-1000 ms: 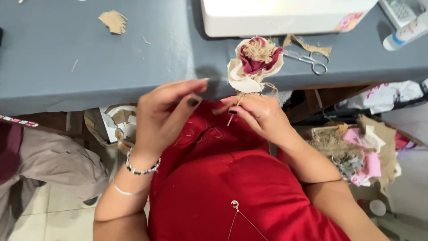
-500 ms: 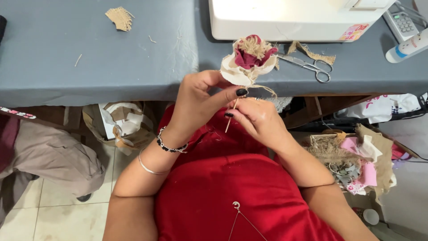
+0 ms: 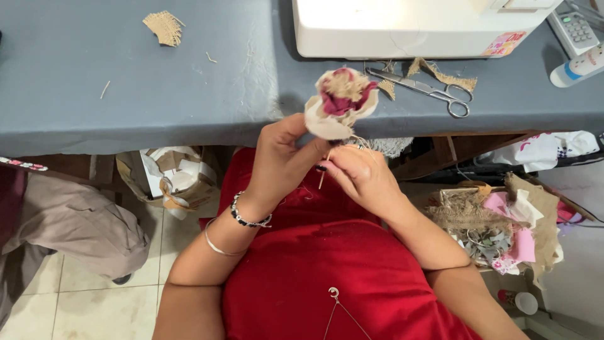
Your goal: Making a decorative fabric flower by wrapping fabric around a stick and securing it with thread
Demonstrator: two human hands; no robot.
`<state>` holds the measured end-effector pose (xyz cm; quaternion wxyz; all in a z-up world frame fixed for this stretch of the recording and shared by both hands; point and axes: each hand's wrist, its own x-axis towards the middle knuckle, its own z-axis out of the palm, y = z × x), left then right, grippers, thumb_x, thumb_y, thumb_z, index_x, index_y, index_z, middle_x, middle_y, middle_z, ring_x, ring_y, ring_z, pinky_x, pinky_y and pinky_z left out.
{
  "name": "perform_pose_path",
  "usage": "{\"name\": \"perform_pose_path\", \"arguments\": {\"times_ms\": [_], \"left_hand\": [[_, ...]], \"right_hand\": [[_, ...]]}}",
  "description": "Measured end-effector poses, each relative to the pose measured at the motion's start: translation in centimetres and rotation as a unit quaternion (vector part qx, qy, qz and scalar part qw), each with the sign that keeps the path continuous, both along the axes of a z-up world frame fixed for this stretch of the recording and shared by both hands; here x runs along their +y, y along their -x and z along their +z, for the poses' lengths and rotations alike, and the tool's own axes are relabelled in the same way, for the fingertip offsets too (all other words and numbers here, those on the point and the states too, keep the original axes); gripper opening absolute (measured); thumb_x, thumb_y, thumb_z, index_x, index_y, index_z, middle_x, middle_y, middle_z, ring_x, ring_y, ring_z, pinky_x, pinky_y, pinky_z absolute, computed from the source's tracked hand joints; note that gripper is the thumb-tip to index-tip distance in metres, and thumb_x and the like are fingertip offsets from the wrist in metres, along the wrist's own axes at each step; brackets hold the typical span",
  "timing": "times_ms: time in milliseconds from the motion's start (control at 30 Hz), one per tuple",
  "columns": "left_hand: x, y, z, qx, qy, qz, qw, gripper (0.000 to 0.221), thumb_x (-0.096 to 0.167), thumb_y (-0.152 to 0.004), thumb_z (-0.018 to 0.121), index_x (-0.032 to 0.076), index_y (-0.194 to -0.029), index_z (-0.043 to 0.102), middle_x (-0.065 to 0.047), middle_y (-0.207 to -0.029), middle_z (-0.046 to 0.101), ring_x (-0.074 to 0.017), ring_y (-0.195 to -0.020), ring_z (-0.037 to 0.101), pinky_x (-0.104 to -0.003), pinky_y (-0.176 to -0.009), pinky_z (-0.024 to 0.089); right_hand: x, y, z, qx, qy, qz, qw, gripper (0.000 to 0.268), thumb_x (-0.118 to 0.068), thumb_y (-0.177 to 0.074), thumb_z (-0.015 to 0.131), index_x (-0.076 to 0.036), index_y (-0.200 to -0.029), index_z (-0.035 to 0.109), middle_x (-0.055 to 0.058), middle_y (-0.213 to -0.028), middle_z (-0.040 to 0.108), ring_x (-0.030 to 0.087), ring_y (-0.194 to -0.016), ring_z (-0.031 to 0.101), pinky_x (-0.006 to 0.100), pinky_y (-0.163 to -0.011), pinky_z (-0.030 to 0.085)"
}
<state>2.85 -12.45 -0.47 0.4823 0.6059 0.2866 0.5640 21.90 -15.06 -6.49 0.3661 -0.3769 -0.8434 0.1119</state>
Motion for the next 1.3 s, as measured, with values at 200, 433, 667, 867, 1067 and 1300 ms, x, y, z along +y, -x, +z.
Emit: {"name": "perform_pose_path", "arguments": {"times_ms": [200, 433, 667, 867, 1067, 1300], "left_hand": [[-0.2, 0.2, -0.9, 0.043, 0.021, 0.010, 0.999, 0.009, 0.014, -0.091, 0.080, 0.008, -0.085, 0.076, -0.003, -0.071, 0.071, -0.0023, -0.079, 0.054, -0.027, -0.074, 0.054], [0.7, -0.1, -5.2, 0.014, 0.037, 0.004, 0.999, 0.009, 0.014, -0.087, 0.085, 0.010, -0.089, 0.078, 0.000, -0.075, 0.069, -0.0010, -0.081, 0.054, -0.025, -0.077, 0.054], [1.1, -0.3, -6.0, -0.098, 0.020, -0.043, 0.994, 0.005, -0.002, -0.092, 0.075, -0.003, -0.089, 0.071, -0.011, -0.073, 0.068, -0.0202, -0.062, 0.073, -0.034, -0.053, 0.065], [1.2, 0.3, -5.4, -0.067, 0.013, -0.050, 0.996, 0.006, -0.001, -0.091, 0.076, -0.003, -0.087, 0.071, -0.011, -0.067, 0.070, -0.0198, -0.062, 0.075, -0.032, -0.054, 0.064], [0.2, 0.1, -6.1, -0.013, -0.012, -0.025, 1.000, 0.008, -0.001, -0.088, 0.081, 0.000, -0.094, 0.076, -0.010, -0.080, 0.073, -0.0118, -0.083, 0.066, -0.034, -0.069, 0.061], [-1.1, 0.1, -10.9, 0.006, -0.009, -0.030, 0.999, 0.010, -0.005, -0.088, 0.076, 0.000, -0.096, 0.075, -0.012, -0.076, 0.072, -0.0092, -0.078, 0.061, -0.035, -0.071, 0.058]], "right_hand": [[-0.1, 0.3, -0.3, 0.010, 0.026, -0.007, 1.000, 0.014, -0.014, -0.103, 0.063, -0.006, -0.091, 0.064, 0.013, -0.078, 0.065, 0.039, -0.074, 0.068, 0.046, -0.061, 0.055], [-0.3, 0.4, -1.0, -0.009, 0.035, -0.036, 0.999, 0.019, -0.018, -0.103, 0.065, -0.009, -0.086, 0.061, 0.011, -0.073, 0.061, 0.038, -0.071, 0.067, 0.045, -0.060, 0.053], [-0.7, 0.9, -1.6, -0.006, 0.000, -0.056, 0.998, 0.015, -0.016, -0.103, 0.064, -0.010, -0.089, 0.061, 0.010, -0.074, 0.060, 0.036, -0.071, 0.066, 0.042, -0.060, 0.055], [-0.4, 1.1, -1.6, 0.027, -0.001, -0.037, 0.999, 0.011, -0.014, -0.101, 0.066, -0.008, -0.091, 0.065, 0.011, -0.079, 0.066, 0.036, -0.074, 0.069, 0.043, -0.062, 0.057], [0.4, -1.4, -7.7, -0.018, -0.027, -0.064, 0.997, 0.017, -0.018, -0.095, 0.072, -0.005, -0.086, 0.065, 0.017, -0.078, 0.064, 0.043, -0.077, 0.067, 0.050, -0.063, 0.055], [-1.1, -3.2, -5.6, -0.096, 0.066, 0.000, 0.993, 0.011, -0.010, -0.088, 0.073, 0.000, -0.089, 0.069, 0.022, -0.083, 0.073, 0.043, -0.079, 0.071, 0.053, -0.070, 0.059]]}}
